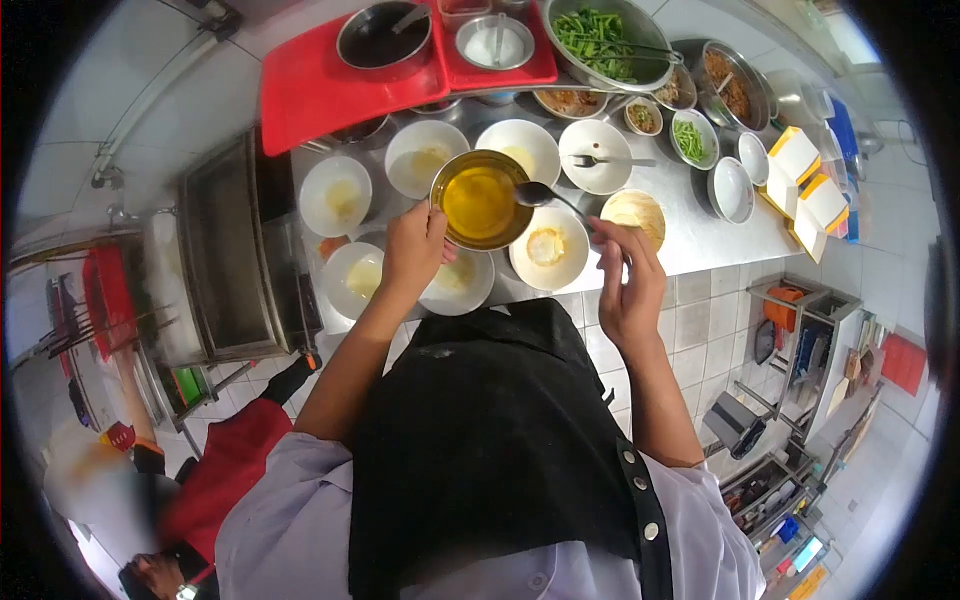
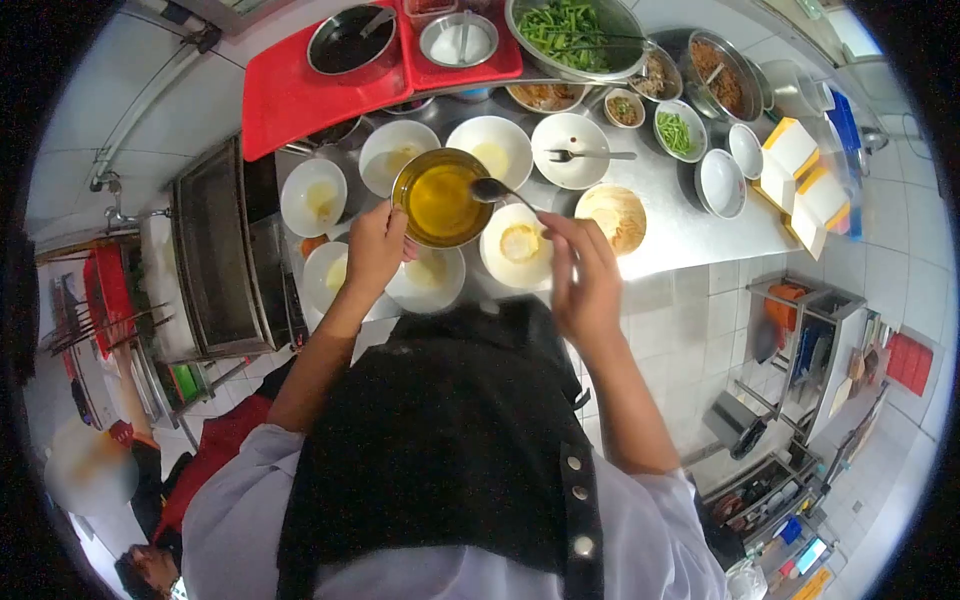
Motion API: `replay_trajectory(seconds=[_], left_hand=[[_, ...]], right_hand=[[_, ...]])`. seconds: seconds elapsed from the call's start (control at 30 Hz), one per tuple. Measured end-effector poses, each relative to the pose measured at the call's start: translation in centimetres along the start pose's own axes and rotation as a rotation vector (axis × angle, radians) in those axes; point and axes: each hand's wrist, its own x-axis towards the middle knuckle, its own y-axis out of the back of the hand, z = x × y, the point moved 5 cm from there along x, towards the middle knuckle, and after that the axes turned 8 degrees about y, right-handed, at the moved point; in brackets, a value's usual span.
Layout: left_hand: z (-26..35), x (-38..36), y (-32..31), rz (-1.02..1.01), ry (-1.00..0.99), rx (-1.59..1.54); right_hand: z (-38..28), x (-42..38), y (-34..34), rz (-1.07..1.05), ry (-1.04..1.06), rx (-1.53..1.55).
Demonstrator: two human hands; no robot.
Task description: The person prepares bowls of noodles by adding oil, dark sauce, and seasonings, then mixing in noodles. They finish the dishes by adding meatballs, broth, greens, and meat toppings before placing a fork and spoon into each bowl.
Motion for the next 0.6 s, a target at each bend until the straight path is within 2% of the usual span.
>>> replay_trajectory(seconds=[0.07,0.13,0.23,0.27,0.4,0.47,0.57,0.6], left_hand=[[1.3,-0.5,1.4,0.012,0.012,-0.024],[3.1,-1.2,3.5,0.037,0.024,-0.053],[4.8,-1.9,7.3,0.065,0.127,-0.086],[5.5,-2.0,8.9,0.090,0.121,-0.087],[8.8,-2.1,14.2,0.208,0.115,-0.006],[9.5,-0.9,16.8,0.276,0.044,-0.009],[9.5,1.5,19.7,0.322,0.038,0.004],[9.3,2.6,20.5,0.337,0.043,0.019]], right_hand=[[-0.5,2.9,-2.4,-0.060,-0.151,0.316],[-1.2,5.9,-5.1,-0.135,-0.231,0.428],[-2.9,10.1,-8.2,-0.242,-0.165,0.479],[-3.1,11.4,-9.4,-0.239,-0.065,0.473],[-5.1,16.6,-12.5,-0.300,0.060,0.574],[-5.7,19.1,-13.8,-0.308,0.140,0.653],[-5.8,22.4,-15.3,-0.506,0.040,0.732],[-4.8,23.9,-15.9,-0.508,0.059,0.735]])
